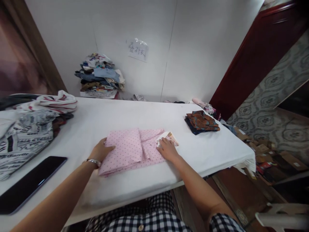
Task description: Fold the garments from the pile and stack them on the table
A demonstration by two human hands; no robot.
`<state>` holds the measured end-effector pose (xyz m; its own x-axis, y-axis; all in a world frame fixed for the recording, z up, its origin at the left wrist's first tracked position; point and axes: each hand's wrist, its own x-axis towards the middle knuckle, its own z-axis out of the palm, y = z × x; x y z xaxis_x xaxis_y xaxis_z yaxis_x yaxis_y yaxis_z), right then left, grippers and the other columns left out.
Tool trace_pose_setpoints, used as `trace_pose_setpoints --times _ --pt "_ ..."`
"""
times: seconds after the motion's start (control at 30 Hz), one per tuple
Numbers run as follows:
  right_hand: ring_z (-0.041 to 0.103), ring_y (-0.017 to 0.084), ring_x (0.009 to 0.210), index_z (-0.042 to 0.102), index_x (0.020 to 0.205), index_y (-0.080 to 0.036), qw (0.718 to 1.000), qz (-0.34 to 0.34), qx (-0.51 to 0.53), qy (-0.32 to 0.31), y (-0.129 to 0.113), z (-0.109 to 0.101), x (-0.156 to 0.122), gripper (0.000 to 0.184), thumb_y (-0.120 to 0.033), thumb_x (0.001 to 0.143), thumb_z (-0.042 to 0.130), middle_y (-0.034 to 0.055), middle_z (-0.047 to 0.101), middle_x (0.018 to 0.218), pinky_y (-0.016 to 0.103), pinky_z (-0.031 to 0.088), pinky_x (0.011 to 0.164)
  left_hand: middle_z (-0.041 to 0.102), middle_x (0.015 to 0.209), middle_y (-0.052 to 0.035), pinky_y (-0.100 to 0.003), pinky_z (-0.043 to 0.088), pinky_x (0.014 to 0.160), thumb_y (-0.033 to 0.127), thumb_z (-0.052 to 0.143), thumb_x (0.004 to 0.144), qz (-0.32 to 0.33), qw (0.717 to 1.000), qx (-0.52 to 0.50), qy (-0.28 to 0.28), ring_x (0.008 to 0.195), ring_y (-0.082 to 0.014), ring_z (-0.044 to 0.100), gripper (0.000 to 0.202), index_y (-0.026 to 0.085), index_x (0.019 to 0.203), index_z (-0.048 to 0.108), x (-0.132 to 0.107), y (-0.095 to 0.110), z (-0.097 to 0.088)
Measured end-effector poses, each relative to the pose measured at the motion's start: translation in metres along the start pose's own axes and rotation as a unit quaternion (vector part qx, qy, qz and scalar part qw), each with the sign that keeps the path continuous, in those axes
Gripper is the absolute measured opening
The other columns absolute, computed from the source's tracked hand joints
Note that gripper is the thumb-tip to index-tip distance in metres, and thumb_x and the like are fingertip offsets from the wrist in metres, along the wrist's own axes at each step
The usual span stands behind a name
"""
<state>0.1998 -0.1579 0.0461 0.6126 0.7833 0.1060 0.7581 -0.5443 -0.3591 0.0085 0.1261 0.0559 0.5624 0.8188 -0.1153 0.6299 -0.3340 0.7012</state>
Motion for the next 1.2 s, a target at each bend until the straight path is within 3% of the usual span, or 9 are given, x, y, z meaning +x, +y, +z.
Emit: trace_pose_setpoints --times 0.2,0.3,0.4,0.53,0.7,0.8,0.93,1.03,1.2 --pt "0.029 0.026 0.139 0.046 0.136 -0.02 0.982 -0.081 0.144 0.087 -0.043 -0.006 0.0 0.047 -0.032 0.091 0.045 0.0117 0.041 0.146 0.05 0.02 0.114 0.059 0.129 -0.0148 -0.039 0.048 0.095 0.031 0.068 0.069 -0.01 1.0 0.024 0.0 0.116 -0.0314 0.056 0.074 0.015 0.136 0.044 -0.006 0.005 -0.001" --pt "0.025 0.024 0.141 0.041 0.14 -0.021 0.97 -0.129 0.198 0.057 -0.078 0.001 0.003 0.052 -0.04 0.092 0.044 0.0098 0.035 0.15 0.047 0.02 0.115 0.057 0.131 -0.0159 -0.039 0.048 0.094 0.032 0.068 0.069 -0.018 1.0 0.012 -0.005 0.115 -0.0312 0.057 0.076 0.014 0.138 0.041 -0.009 0.006 -0.001" --pt "0.02 0.027 0.143 0.039 0.141 -0.019 0.971 -0.143 0.187 -0.036 -0.101 0.017 0.004 0.058 -0.047 0.091 0.046 0.0113 0.029 0.153 0.049 0.019 0.114 0.057 0.131 -0.0165 -0.038 0.049 0.091 0.031 0.069 0.069 -0.022 0.999 -0.024 -0.015 0.114 -0.0309 0.057 0.077 0.014 0.138 0.041 -0.009 0.005 -0.001" --pt "0.019 0.034 0.142 0.043 0.137 -0.012 0.975 -0.135 0.145 -0.098 -0.107 0.032 0.0 0.061 -0.044 0.087 0.053 0.018 0.026 0.153 0.054 0.016 0.113 0.059 0.128 -0.016 -0.032 0.052 0.085 0.034 0.068 0.07 -0.024 0.998 -0.053 -0.034 0.109 -0.027 0.061 0.074 0.013 0.137 0.042 -0.003 -0.001 -0.001" --pt "0.038 0.027 0.133 0.059 0.121 -0.023 0.961 -0.099 0.258 0.018 -0.094 0.02 -0.03 0.039 -0.039 0.086 0.054 0.0095 0.048 0.14 0.047 0.028 0.11 0.057 0.129 -0.0203 -0.039 0.047 0.093 0.049 0.063 0.073 -0.02 0.999 -0.013 -0.034 0.112 -0.0316 0.059 0.083 0.01 0.141 0.036 0.018 -0.003 -0.014" --pt "0.062 0.025 0.103 0.066 0.105 -0.022 0.897 0.044 0.44 0.027 -0.08 0.015 -0.062 0.032 -0.043 0.083 0.056 0.0099 0.066 0.114 0.043 0.048 0.089 0.052 0.135 -0.0191 -0.04 0.043 0.099 0.053 0.056 0.076 0.047 0.996 0.08 -0.008 0.117 -0.0319 0.055 0.075 0.012 0.138 0.041 0.035 0.01 -0.023" --pt "0.068 0.022 0.08 0.062 0.1 -0.017 0.7 0.274 0.659 -0.034 -0.067 0.012 -0.099 0.042 -0.048 0.072 0.069 0.0118 0.069 0.098 0.035 0.053 0.064 0.041 0.146 -0.0157 -0.036 0.04 0.103 0.049 0.051 0.079 0.156 0.975 0.146 -0.053 0.124 -0.0289 0.049 0.07 0.014 0.139 0.041 0.054 0.043 -0.014" --pt "0.068 0.022 0.089 0.059 0.101 -0.016 0.601 0.311 0.734 -0.055 -0.066 0.008 -0.109 0.043 -0.043 0.07 0.074 0.0129 0.068 0.104 0.032 0.054 0.067 0.043 0.146 -0.0118 -0.035 0.036 0.106 0.046 0.059 0.073 0.206 0.959 0.162 -0.107 0.129 -0.0287 0.045 0.068 0.019 0.135 0.048 0.066 0.068 0.01" --pt "0.065 0.023 0.1 0.06 0.093 -0.015 0.529 0.29 0.794 -0.074 -0.077 0.009 -0.097 0.032 -0.036 0.073 0.073 0.0116 0.065 0.111 0.033 0.054 0.074 0.054 0.136 -0.0133 -0.042 0.043 0.097 0.047 0.07 0.059 0.196 0.947 0.175 -0.184 0.119 -0.0355 0.053 0.071 0.022 0.124 0.059 0.086 0.092 0.049"
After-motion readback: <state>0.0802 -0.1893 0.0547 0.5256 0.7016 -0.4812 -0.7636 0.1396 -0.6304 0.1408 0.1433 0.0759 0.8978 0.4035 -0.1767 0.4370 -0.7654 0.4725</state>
